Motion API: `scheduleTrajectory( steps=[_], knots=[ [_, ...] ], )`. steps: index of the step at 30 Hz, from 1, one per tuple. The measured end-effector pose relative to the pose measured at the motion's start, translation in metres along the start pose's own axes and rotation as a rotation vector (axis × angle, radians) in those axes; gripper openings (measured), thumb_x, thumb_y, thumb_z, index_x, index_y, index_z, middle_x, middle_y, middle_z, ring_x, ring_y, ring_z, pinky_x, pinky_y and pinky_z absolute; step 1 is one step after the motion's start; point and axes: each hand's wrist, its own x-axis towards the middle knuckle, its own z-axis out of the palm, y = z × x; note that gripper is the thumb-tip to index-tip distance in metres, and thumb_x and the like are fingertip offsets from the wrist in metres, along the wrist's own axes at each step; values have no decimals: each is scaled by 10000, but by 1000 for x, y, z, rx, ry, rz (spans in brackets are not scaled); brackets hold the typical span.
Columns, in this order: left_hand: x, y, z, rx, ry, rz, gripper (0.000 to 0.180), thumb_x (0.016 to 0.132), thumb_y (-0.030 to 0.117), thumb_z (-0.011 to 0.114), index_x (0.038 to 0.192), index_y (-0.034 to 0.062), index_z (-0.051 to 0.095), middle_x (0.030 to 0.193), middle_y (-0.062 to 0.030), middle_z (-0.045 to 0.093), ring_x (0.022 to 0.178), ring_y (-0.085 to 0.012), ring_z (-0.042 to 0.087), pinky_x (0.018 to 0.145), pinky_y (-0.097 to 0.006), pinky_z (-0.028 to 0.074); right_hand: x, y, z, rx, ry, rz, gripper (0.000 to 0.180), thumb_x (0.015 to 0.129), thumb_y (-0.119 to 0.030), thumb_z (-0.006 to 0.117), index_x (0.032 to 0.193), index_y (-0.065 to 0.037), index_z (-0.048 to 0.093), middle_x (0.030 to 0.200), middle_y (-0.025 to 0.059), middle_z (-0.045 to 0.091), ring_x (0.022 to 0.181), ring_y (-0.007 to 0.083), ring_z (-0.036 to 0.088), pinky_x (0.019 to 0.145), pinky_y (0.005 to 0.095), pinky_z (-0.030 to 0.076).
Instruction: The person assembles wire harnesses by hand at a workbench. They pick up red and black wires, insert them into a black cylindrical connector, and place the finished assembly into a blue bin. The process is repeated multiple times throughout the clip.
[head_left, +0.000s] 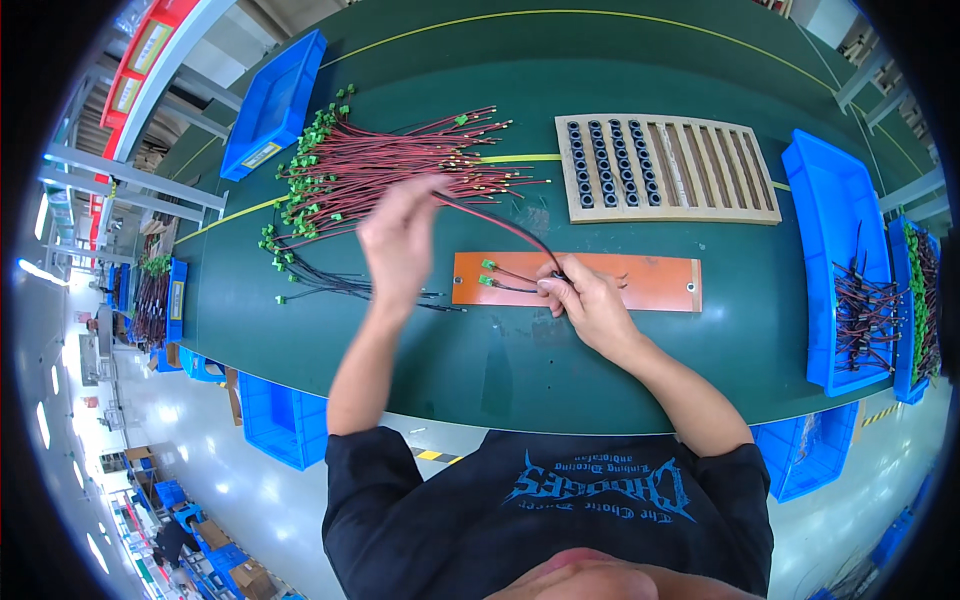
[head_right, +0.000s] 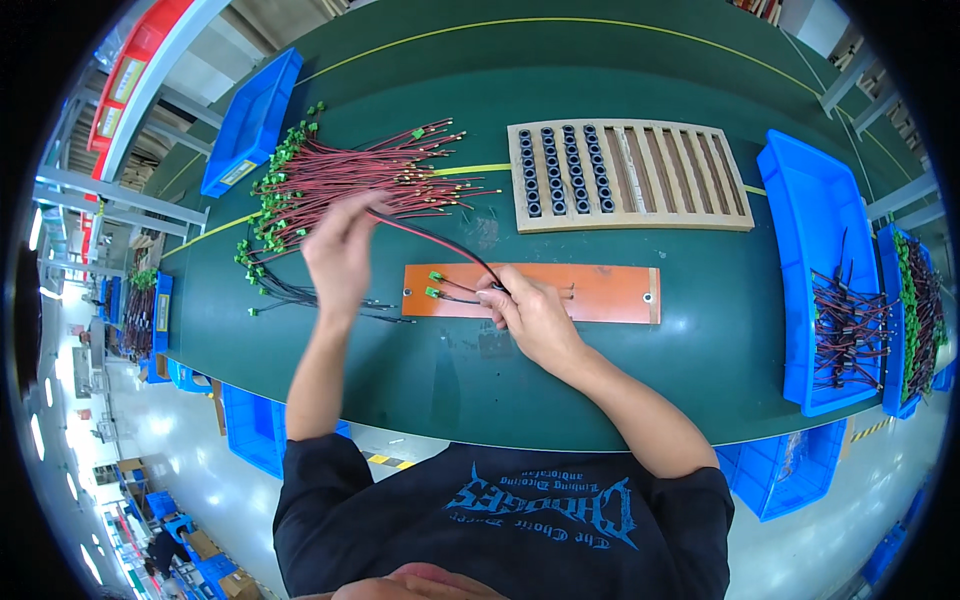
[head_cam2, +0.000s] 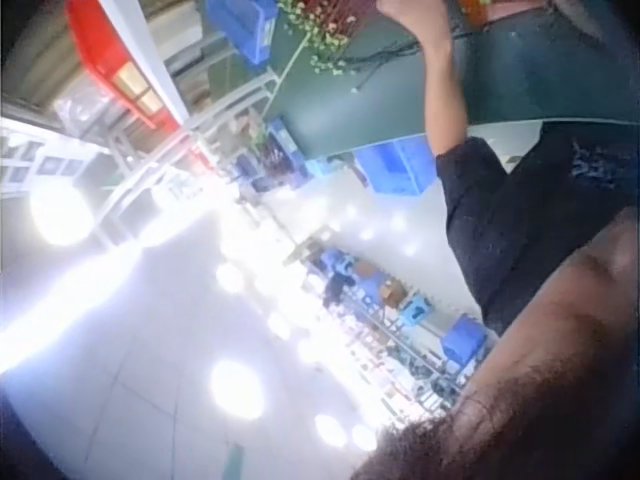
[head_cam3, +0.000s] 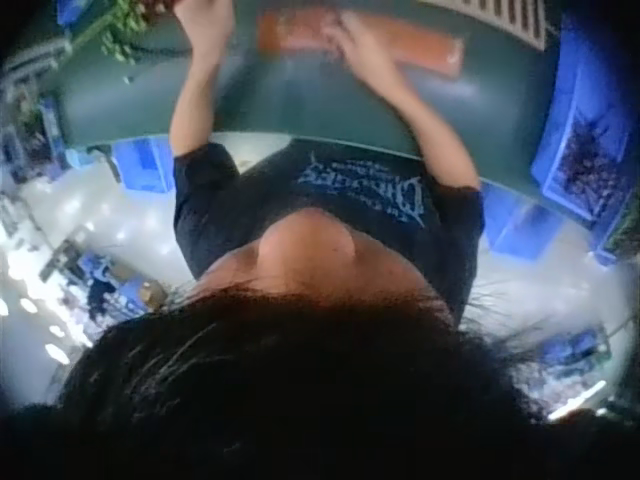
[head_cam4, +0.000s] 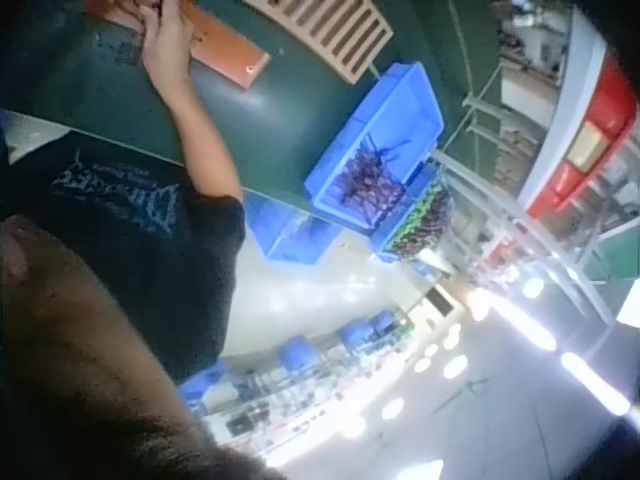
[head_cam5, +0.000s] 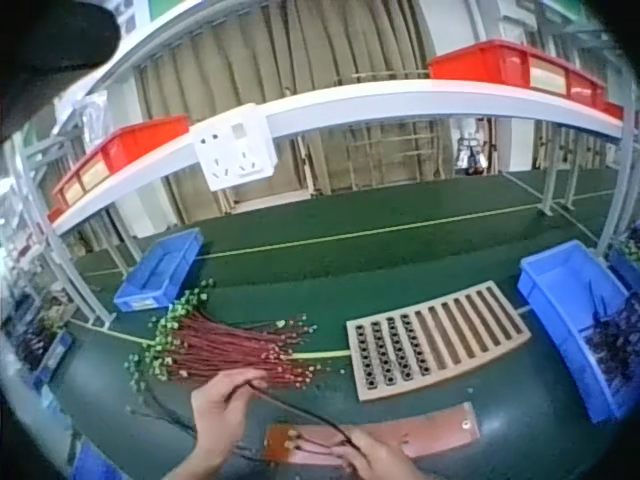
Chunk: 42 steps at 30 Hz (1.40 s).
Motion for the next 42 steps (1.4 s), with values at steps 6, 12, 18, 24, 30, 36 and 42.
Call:
scheduleTrajectory(
  steps=[6,12,18,24,30,36,42],
  knots=[
    [-62,59,83,-1059,-42,-537,194,1044,-1,578,1237,-20,582,1096,-166,736,977,-210,743,829,-332,629,-4,3,0,-34,38,-109,99,1040,-58,601,1112,8,614,843,87,684,684,152,652,637,306,554],
    [-76,40,101,-1027,-24,-456,212,1083,87,545,1280,11,558,1126,-154,718,919,-167,729,610,-275,627,-3,5,0,-31,11,-91,106,1039,-59,604,1130,-5,611,848,86,685,680,162,654,636,314,555],
    [-81,31,115,-881,31,-309,97,1015,-20,615,1112,-11,612,1042,-81,649,849,-139,694,692,-273,603,-4,2,-4,-138,-22,-59,156,1038,-59,604,1185,-11,622,913,107,658,737,176,666,662,322,559],
    [-84,37,111,-1130,8,-516,92,998,-36,633,1073,-1,591,1036,-62,638,906,-138,696,741,-273,596,-11,-20,-16,-560,-1,-395,248,957,3,658,1204,18,662,1160,167,549,887,286,673,722,388,578],
    [-86,28,116,-1032,11,-395,127,984,-64,644,1077,-2,586,1032,-65,646,967,-142,689,868,-287,578,-9,-36,-43,-878,44,-425,223,925,-28,715,1146,-15,691,958,121,674,944,267,688,833,333,555],
    [-86,28,117,-948,-28,-375,146,976,-70,653,1086,4,591,1033,-54,640,973,-121,664,878,-272,558,-7,5,-52,-21,155,17,166,1043,-117,646,1089,-18,520,995,104,715,931,132,686,869,286,531],
    [-86,28,115,-940,-64,-411,137,970,-75,658,1069,-4,597,1029,-58,659,964,-127,678,874,-280,569,-6,7,-49,92,174,39,186,1043,-120,647,1048,-32,484,978,119,713,918,140,696,854,278,536]
  ],
)
